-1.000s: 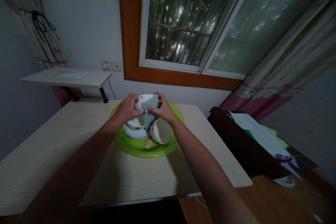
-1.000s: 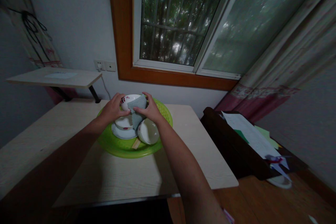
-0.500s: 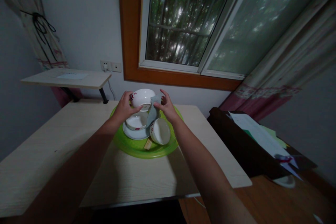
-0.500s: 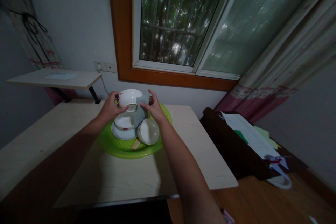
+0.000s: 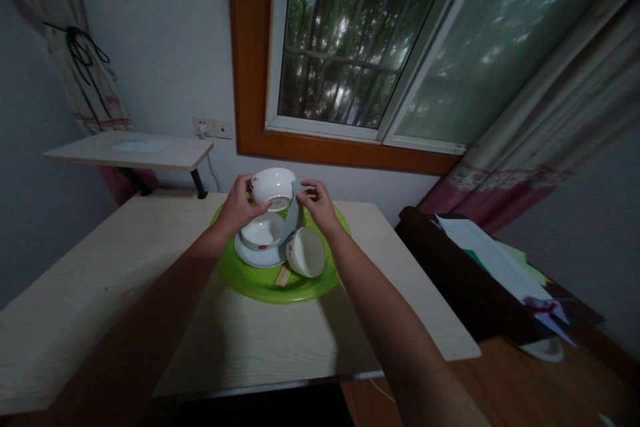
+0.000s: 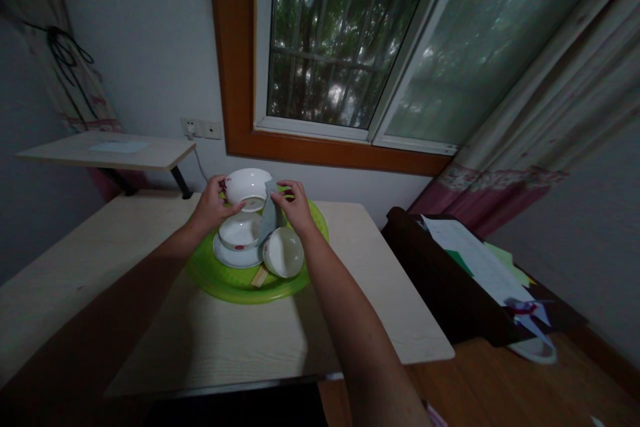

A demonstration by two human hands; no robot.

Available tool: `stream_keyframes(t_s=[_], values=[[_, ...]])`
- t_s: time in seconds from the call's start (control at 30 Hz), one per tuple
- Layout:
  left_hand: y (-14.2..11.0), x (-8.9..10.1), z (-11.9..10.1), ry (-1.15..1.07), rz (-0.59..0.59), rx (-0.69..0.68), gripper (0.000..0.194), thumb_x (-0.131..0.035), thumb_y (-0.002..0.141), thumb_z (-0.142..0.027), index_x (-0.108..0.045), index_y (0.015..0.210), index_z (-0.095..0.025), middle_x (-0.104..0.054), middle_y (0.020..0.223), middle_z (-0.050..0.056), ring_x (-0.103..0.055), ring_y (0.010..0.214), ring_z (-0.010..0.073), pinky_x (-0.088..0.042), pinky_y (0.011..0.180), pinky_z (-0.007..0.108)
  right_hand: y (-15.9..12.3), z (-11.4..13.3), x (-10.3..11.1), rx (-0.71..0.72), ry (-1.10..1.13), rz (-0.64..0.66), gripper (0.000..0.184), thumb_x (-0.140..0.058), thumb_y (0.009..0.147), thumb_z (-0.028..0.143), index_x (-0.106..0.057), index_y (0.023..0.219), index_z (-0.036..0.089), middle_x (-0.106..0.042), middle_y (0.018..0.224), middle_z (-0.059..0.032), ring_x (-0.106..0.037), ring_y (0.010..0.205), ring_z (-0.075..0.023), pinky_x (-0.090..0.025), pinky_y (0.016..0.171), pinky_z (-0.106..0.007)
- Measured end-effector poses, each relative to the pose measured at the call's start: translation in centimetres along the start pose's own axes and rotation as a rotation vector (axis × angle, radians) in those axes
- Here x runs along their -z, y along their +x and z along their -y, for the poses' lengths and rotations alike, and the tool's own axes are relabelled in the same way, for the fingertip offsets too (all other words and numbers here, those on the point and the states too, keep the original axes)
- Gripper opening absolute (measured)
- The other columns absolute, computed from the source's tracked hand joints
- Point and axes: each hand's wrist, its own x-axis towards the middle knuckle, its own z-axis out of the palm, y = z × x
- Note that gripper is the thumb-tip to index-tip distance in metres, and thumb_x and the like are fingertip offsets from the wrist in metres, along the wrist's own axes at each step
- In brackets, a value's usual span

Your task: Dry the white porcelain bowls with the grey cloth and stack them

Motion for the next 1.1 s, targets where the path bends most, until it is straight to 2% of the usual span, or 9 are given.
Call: stream_keyframes(t_s=[0.13,0.27,0.4,0.47,0.57,0.63,0.7,0.93,1.1], values=[[0.02,-0.14,0.43,-0.007,0.016,-0.002,0.072,-0.081,0.068,-0.042,-0.043,0.126,-0.022,-0.055,0.125,0.011,-0.060,0.114,0.0246,-0.057,0.084,0.036,0.07,0.25,-0.15,-0.019,0.094,0.088,0.049,-0.071,0.080,0.058,-0.062,0.117,0.027,-0.063,0.127,-0.0068,-0.062,0.107,-0.0224,-0.053,0.095,-0.040],[-0.04,-0.26,0.71,-0.021,0.063,-0.003,0.073,-0.082,0.068,-0.043,-0.042,0.127,-0.022,-0.056,0.125,0.012,-0.062,0.111,0.0242,-0.057,0.085,0.036,0.08,0.59,-0.11,-0.017,0.109,0.100,0.051,-0.068,0.084,0.059,-0.063,0.122,0.027,-0.064,0.130,-0.0077,-0.061,0.115,-0.0234,-0.049,0.103,-0.041],[-0.17,-0.34,0.83,-0.028,0.087,0.009,0.076,-0.080,0.070,-0.045,-0.041,0.130,-0.021,-0.056,0.127,0.015,-0.062,0.113,0.0258,-0.056,0.088,0.039,0.01,0.63,-0.06,-0.050,0.140,0.117,0.051,-0.071,0.082,0.059,-0.064,0.120,0.026,-0.066,0.126,-0.0062,-0.060,0.117,-0.0229,-0.045,0.107,-0.039],[-0.20,-0.40,0.88,-0.021,0.102,0.013,0.076,-0.079,0.071,-0.047,-0.040,0.132,-0.021,-0.056,0.130,0.016,-0.062,0.115,0.0269,-0.055,0.091,0.041,-0.03,0.46,-0.09,-0.082,0.175,0.135,0.050,-0.073,0.079,0.060,-0.065,0.114,0.026,-0.068,0.118,-0.0036,-0.060,0.111,-0.0218,-0.046,0.103,-0.037],[-0.16,-0.51,0.94,-0.030,0.129,0.009,0.074,-0.079,0.072,-0.046,-0.041,0.130,-0.021,-0.056,0.131,0.015,-0.061,0.119,0.0277,-0.052,0.100,0.045,-0.10,0.13,-0.19,-0.165,0.279,0.173,0.044,-0.074,0.076,0.062,-0.066,0.098,0.025,-0.067,0.096,0.0003,-0.059,0.092,-0.0186,-0.049,0.084,-0.030],[-0.13,-0.56,0.97,-0.052,0.149,0.011,0.073,-0.080,0.072,-0.046,-0.042,0.129,-0.021,-0.057,0.131,0.015,-0.060,0.121,0.0279,-0.049,0.104,0.045,-0.12,0.04,-0.27,-0.223,0.381,0.188,0.041,-0.077,0.075,0.061,-0.064,0.089,0.024,-0.063,0.085,0.0020,-0.055,0.080,-0.0160,-0.046,0.071,-0.026],[-0.13,-0.60,0.97,-0.076,0.169,0.020,0.073,-0.080,0.072,-0.046,-0.042,0.130,-0.020,-0.057,0.131,0.015,-0.060,0.122,0.0278,-0.049,0.104,0.045,-0.13,0.14,-0.36,-0.257,0.473,0.195,0.041,-0.080,0.072,0.057,-0.063,0.086,0.023,-0.061,0.080,0.0029,-0.052,0.073,-0.0142,-0.042,0.065,-0.024],[-0.22,-0.80,0.80,-0.068,0.210,0.010,0.070,-0.078,0.075,-0.047,-0.046,0.133,-0.024,-0.056,0.135,0.014,-0.061,0.120,0.0270,-0.054,0.097,0.043,-0.03,0.69,-0.51,-0.299,0.564,0.181,0.043,-0.084,0.068,0.056,-0.063,0.086,0.023,-0.062,0.079,0.0026,-0.050,0.070,-0.0143,-0.041,0.064,-0.025],[-0.14,-0.45,0.26,0.026,0.244,-0.084,0.072,-0.075,0.079,-0.046,-0.043,0.139,-0.025,-0.052,0.135,0.013,-0.059,0.122,0.0262,-0.053,0.099,0.043,0.10,0.59,-0.51,-0.288,0.566,0.168,0.045,-0.086,0.065,0.054,-0.065,0.088,0.022,-0.063,0.080,0.0024,-0.051,0.071,-0.0139,-0.042,0.067,-0.025]])
